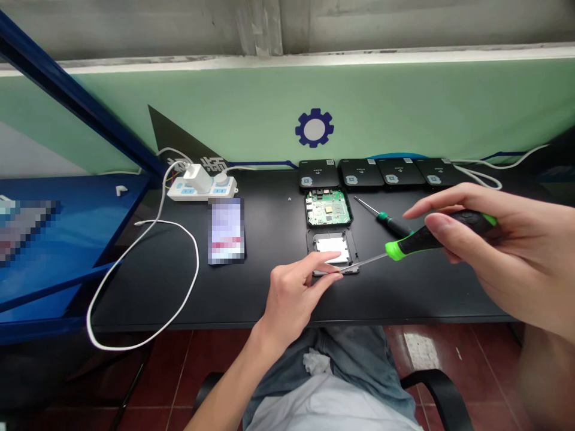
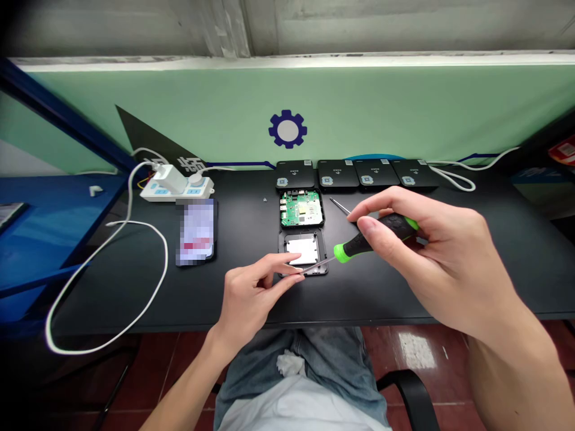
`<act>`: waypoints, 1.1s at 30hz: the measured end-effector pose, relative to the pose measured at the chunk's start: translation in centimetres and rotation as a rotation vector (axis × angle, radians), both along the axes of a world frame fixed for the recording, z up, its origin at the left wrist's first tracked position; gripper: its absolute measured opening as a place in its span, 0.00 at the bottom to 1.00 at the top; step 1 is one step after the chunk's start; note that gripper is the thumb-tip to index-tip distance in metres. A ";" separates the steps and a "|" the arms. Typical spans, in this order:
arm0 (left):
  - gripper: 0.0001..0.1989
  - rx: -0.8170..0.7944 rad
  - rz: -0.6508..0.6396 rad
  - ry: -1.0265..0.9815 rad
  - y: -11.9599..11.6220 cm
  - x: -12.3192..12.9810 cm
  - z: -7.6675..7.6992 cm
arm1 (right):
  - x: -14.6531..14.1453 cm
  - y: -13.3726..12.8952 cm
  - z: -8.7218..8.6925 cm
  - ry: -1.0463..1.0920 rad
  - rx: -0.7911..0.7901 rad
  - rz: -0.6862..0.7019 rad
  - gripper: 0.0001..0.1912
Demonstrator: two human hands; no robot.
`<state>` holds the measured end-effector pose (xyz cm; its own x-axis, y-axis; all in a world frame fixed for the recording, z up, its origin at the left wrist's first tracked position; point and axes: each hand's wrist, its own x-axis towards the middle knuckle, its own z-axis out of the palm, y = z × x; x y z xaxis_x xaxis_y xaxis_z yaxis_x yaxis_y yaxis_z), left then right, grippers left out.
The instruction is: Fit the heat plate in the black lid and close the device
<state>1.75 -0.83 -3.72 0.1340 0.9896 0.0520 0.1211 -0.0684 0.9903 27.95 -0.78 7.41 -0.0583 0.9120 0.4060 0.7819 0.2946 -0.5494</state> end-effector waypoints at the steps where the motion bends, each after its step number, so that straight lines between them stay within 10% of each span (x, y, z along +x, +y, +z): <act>1: 0.13 0.028 0.000 0.018 0.1 0.2 -0.1 | 0.0 0.0 0.1 -0.027 0.021 -0.005 0.11; 33: 0.24 0.101 -0.127 0.256 1.9 4.0 -1.5 | -1.3 1.8 -0.2 -0.362 0.290 0.157 0.15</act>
<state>5.71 1.09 -5.18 0.2777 0.9557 0.0979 0.3499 -0.1955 0.9161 26.67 1.03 7.24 -0.3709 0.7328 0.5704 0.8413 0.5253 -0.1278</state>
